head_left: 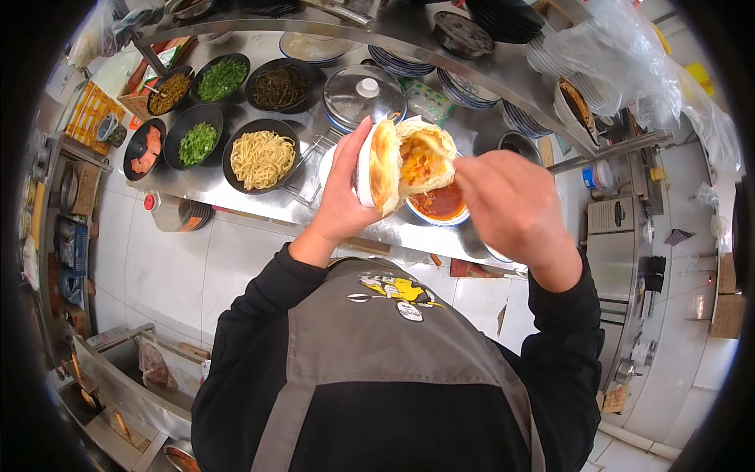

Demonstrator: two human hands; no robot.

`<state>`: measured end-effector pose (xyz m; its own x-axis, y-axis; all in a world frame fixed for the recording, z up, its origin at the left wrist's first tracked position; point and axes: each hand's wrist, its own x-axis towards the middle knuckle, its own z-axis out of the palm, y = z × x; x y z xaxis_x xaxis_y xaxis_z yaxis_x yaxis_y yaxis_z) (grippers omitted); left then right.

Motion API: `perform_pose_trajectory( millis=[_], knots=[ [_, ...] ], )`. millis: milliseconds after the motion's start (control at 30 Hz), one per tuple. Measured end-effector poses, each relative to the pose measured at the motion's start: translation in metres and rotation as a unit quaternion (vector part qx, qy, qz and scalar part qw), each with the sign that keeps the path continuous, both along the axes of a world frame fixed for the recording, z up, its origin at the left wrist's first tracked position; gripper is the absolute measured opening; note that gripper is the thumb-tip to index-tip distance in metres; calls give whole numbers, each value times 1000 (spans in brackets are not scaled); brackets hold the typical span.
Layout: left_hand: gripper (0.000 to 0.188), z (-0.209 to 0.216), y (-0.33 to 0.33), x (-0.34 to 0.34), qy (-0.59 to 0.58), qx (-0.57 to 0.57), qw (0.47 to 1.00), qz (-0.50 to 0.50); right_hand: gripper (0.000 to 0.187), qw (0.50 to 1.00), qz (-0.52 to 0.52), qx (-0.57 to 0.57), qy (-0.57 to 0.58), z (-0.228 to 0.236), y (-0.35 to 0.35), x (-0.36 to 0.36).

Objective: The person assembles two bao buns by spreading red sauce inside, then adding cooked noodles and egg with chopsticks. The filled buns are wrapped in paper and placed into a plastic bag. The person repeats the process for a second bun.

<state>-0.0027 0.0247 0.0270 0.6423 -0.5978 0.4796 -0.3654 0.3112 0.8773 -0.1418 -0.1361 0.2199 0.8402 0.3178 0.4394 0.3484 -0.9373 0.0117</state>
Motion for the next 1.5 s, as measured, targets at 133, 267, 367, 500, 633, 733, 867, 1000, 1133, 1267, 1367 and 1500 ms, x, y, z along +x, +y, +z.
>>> perform_pose_trajectory(
  millis=[133, 267, 367, 500, 633, 733, 867, 1000, 1133, 1267, 1367, 1500],
  knots=[
    [117, 1, 0, 0, 1, 8, 1000, 9, 24, 996, -20, 10, -86, 1, 2, -4],
    [116, 1, -1, -2, 15, -3, 1000, -6, 24, 998, 45, -8, 50, 3, 4, -7],
    [115, 1, -2, -1, -16, 2, 1000, 11, 23, 998, -47, -35, -3, 4, 4, -7],
    [115, 0, -3, 0, -30, 5, 999, 21, 20, 994, -62, 17, -90, 4, 5, -9],
    [113, 1, -3, -1, -66, 8, 997, 39, 18, 999, 11, 38, 11, 3, 7, -11],
    [112, 3, -3, 0, -99, 11, 994, 51, 16, 995, -79, 52, -24, 4, 5, -14],
    [112, 4, -4, 0, -115, 8, 991, 62, 12, 982, -103, 155, -36, 2, 3, -20],
    [111, 5, -6, -1, -182, 17, 980, 79, 8, 962, -139, 235, -7, 0, 0, -28],
    [109, 3, -10, -5, -199, 8, 977, 71, 8, 919, -258, 297, 2, 5, -4, -37],
    [114, -2, -22, -11, -187, 20, 980, 61, 10, 950, -120, 284, 42, -7, -7, -31],
    [116, -9, -27, -14, -159, 10, 986, 55, 12, 943, -150, 298, 12, -25, -23, -37],
    [117, -20, -31, -20, -58, -2, 998, 34, 15, 804, -246, 540, -38, -35, -75, -89]
  ],
)
